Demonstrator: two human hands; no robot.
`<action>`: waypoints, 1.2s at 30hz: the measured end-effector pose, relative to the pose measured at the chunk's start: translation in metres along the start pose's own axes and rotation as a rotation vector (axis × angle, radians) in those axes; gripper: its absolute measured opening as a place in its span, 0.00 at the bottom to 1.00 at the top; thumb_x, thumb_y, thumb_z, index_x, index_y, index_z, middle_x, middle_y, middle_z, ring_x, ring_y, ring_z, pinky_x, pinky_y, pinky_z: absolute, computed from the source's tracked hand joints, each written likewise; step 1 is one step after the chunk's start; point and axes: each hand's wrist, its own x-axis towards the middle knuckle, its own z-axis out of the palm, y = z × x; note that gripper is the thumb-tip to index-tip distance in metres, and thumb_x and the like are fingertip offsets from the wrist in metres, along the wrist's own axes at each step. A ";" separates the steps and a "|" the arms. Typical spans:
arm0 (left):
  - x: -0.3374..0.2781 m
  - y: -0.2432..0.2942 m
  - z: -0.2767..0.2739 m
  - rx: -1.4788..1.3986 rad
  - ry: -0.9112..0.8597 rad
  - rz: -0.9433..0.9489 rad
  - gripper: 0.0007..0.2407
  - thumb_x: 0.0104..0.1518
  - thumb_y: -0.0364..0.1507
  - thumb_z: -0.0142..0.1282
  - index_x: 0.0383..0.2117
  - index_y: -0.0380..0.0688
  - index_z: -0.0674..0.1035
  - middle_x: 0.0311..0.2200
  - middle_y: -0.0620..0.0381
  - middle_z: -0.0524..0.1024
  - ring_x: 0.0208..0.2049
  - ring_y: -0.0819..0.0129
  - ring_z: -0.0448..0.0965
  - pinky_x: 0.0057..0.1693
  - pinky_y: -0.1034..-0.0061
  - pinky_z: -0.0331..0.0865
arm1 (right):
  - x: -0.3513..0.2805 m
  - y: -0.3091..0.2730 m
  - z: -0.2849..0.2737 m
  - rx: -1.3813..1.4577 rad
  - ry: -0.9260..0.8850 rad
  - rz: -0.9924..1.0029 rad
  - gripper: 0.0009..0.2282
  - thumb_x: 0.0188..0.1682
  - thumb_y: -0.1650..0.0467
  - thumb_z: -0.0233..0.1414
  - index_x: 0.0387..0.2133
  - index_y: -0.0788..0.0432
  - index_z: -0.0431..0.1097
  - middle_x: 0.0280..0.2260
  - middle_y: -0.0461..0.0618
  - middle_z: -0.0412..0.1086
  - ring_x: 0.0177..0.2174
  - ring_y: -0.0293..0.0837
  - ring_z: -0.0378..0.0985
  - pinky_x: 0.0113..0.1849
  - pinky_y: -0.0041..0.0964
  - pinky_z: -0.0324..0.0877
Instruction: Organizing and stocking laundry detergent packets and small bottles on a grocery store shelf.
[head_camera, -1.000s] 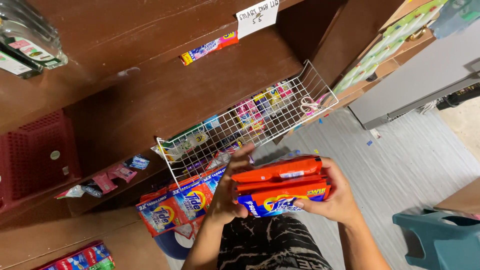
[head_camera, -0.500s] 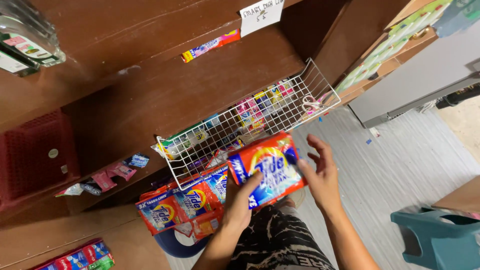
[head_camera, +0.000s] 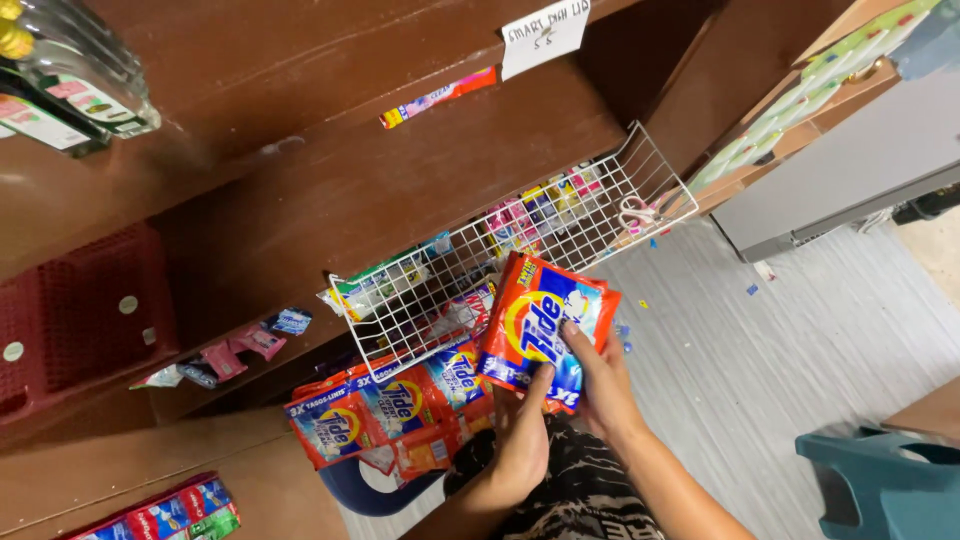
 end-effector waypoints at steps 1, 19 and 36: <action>0.009 0.000 -0.008 -0.003 0.000 0.007 0.26 0.55 0.29 0.60 0.62 0.48 0.65 0.56 0.55 0.74 0.56 0.67 0.75 0.61 0.67 0.68 | 0.002 -0.012 -0.002 -0.001 -0.007 0.000 0.21 0.51 0.68 0.56 0.56 0.64 0.62 0.47 0.57 0.73 0.42 0.47 0.78 0.44 0.47 0.74; 0.028 0.006 0.002 -0.415 -0.264 -0.312 0.25 0.60 0.49 0.41 0.55 0.46 0.72 0.48 0.51 0.78 0.48 0.60 0.80 0.53 0.63 0.75 | -0.040 -0.098 0.070 -1.572 -0.260 -0.356 0.44 0.42 0.51 0.56 0.69 0.58 0.44 0.59 0.65 0.62 0.55 0.62 0.69 0.52 0.51 0.66; 0.024 0.037 0.014 -0.028 0.093 -0.095 0.27 0.57 0.41 0.56 0.62 0.44 0.68 0.48 0.49 0.77 0.44 0.61 0.81 0.49 0.65 0.76 | 0.010 -0.060 -0.014 -1.063 -0.462 -0.231 0.49 0.43 0.61 0.62 0.68 0.66 0.31 0.67 0.65 0.44 0.64 0.50 0.53 0.60 0.44 0.51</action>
